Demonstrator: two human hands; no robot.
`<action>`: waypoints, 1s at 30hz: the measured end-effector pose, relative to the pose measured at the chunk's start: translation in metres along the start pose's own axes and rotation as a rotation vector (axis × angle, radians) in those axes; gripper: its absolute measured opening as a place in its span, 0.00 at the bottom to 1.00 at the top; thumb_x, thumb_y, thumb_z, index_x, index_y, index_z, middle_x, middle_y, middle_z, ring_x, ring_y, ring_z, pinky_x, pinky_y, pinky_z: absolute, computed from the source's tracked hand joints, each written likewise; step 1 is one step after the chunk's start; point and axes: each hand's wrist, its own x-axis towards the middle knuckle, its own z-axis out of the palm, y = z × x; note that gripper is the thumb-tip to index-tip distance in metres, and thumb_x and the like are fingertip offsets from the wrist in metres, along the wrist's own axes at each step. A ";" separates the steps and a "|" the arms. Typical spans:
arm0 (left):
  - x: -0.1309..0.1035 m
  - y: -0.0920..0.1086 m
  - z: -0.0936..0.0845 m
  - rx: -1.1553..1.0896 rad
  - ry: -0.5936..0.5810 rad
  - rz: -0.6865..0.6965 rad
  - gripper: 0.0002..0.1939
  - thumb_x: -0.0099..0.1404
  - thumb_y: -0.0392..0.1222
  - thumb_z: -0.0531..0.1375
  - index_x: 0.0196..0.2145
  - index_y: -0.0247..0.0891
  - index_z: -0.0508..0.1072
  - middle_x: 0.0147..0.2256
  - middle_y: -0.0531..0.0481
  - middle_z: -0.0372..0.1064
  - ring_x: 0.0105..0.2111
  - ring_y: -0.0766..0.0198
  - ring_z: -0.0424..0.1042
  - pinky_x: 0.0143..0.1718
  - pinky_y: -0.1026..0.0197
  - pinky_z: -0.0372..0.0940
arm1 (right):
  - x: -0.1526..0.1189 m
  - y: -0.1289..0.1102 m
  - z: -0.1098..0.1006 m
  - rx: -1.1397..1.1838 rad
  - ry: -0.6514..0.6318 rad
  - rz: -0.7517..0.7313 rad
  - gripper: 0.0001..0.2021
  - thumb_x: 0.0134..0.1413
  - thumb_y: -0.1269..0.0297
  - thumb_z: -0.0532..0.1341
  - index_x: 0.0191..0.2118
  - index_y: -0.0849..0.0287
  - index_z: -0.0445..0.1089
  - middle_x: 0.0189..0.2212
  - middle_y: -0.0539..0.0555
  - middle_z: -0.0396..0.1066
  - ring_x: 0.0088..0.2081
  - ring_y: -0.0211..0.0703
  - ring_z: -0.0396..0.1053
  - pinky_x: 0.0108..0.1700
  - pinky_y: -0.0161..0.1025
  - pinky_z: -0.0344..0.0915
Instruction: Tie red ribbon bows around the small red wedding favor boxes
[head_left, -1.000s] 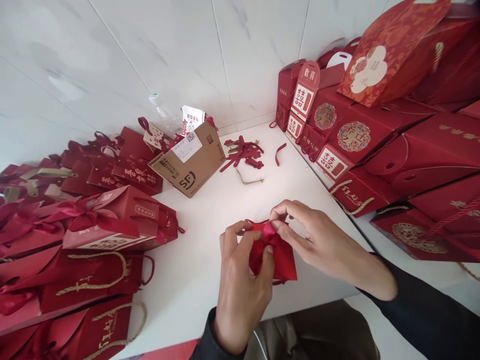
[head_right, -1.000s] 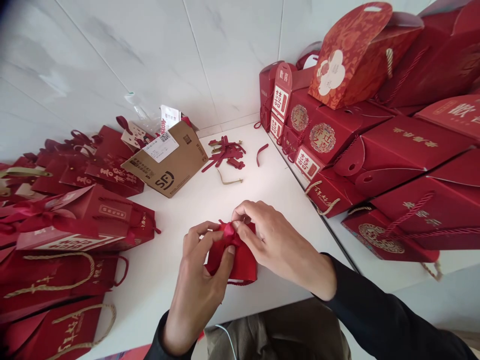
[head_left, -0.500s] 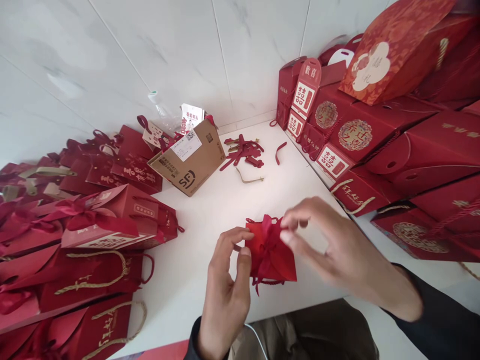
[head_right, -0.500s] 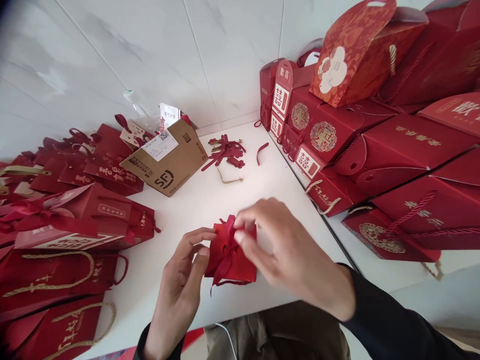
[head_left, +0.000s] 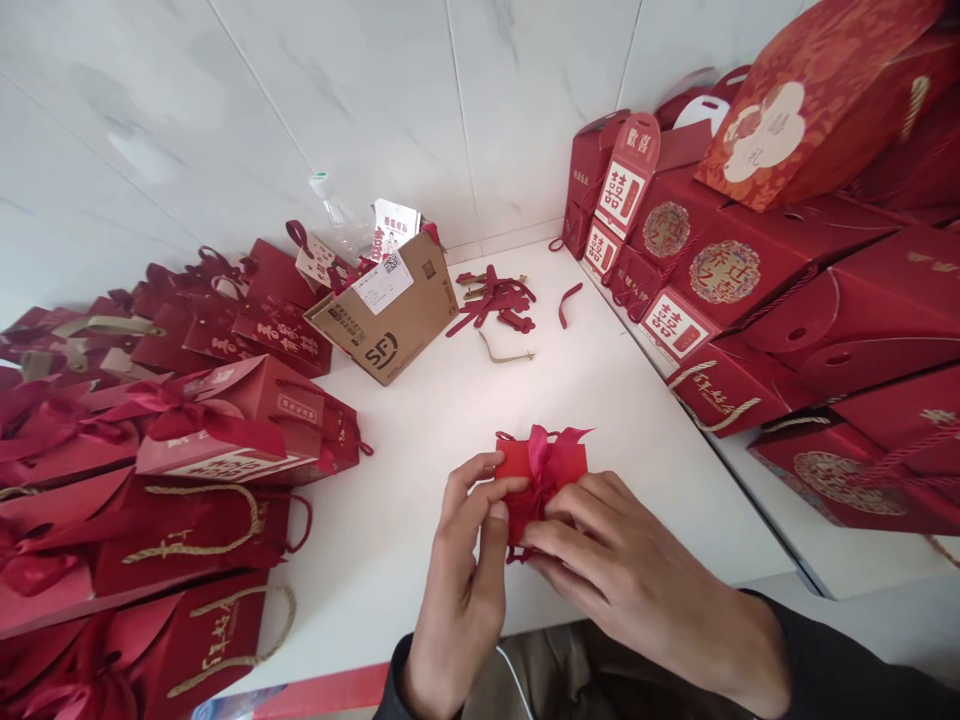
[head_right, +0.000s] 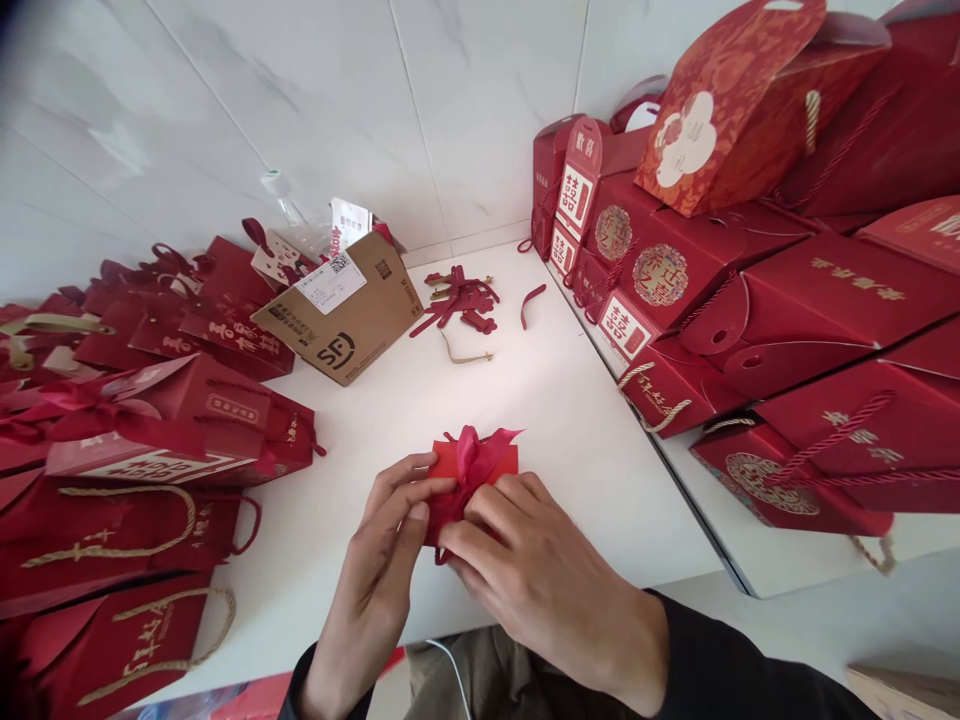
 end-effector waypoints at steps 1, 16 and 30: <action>0.000 0.000 0.000 -0.014 -0.001 -0.004 0.16 0.78 0.37 0.49 0.50 0.47 0.75 0.58 0.46 0.64 0.64 0.61 0.64 0.62 0.55 0.65 | 0.000 0.000 0.001 -0.001 0.009 0.003 0.06 0.69 0.73 0.57 0.44 0.58 0.71 0.35 0.53 0.68 0.36 0.48 0.62 0.40 0.46 0.62; -0.006 -0.002 0.005 0.065 -0.012 0.026 0.13 0.75 0.39 0.56 0.54 0.47 0.72 0.61 0.42 0.61 0.64 0.53 0.63 0.61 0.48 0.67 | 0.004 -0.008 -0.040 0.331 -0.011 0.138 0.06 0.73 0.64 0.54 0.45 0.51 0.68 0.37 0.52 0.72 0.42 0.46 0.70 0.47 0.44 0.68; -0.006 -0.003 0.008 0.045 -0.010 0.003 0.18 0.71 0.35 0.60 0.56 0.51 0.70 0.62 0.46 0.58 0.65 0.54 0.63 0.61 0.47 0.68 | 0.036 0.027 -0.030 0.248 -0.070 0.336 0.07 0.72 0.64 0.53 0.42 0.53 0.67 0.40 0.52 0.74 0.41 0.45 0.71 0.40 0.43 0.67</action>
